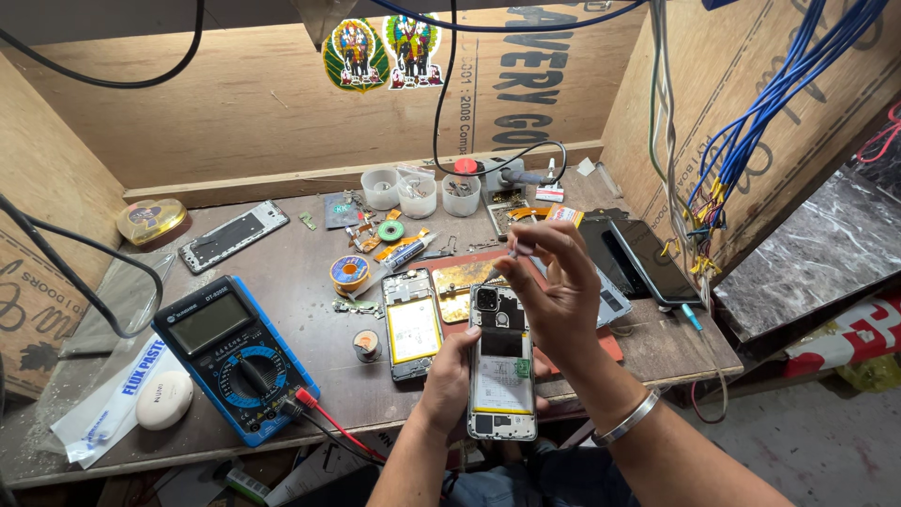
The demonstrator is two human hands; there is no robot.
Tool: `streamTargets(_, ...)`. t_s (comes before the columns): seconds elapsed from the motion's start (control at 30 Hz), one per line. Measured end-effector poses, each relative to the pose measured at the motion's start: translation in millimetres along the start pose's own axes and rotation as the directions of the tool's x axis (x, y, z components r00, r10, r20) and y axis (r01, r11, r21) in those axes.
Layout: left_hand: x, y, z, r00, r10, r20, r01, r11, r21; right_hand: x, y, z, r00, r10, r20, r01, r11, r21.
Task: The person holds and tests a smartphone, then opens its back cover and works on the internal components with a screwdriver. They reassemble the phone, power it on, and hold it while the boot screen appears.
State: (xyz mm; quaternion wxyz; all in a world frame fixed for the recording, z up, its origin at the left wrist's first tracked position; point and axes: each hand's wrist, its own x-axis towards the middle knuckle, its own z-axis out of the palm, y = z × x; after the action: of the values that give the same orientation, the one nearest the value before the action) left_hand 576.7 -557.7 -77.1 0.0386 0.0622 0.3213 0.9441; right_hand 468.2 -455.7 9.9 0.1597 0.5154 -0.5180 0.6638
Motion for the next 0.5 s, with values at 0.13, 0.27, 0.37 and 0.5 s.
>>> streamTargets(0.13, -0.1, -0.7, -0.6, 1.000, -0.003, -0.005, 0.003, 1.000, -0.016, -5.1, 1.2, -0.6, 0.987, 0.159, -0.019, -0.156, 0.981, 0.112)
streamTargets(0.27, 0.9, -2.4, -1.6, 1.000, -0.007, -0.024, 0.006, 0.999, -0.037, -5.1, 6.8, 0.8, 0.979, 0.200, -0.043, -0.193, 0.972, 0.132)
streamTargets(0.37, 0.9, -3.0, -2.8, 1.000, 0.007, -0.002, -0.007, 1.000, -0.020, -6.5, 8.3, -0.9, 0.997, 0.063, -0.041, -0.068, 0.990, -0.122)
streamTargets(0.5, 1.1, -2.8, -4.5, 0.999, -0.007, -0.033, 0.007, 1.000, -0.023, -11.4, 5.3, -1.0, 0.993, 0.115, 0.019, -0.117, 0.986, 0.123)
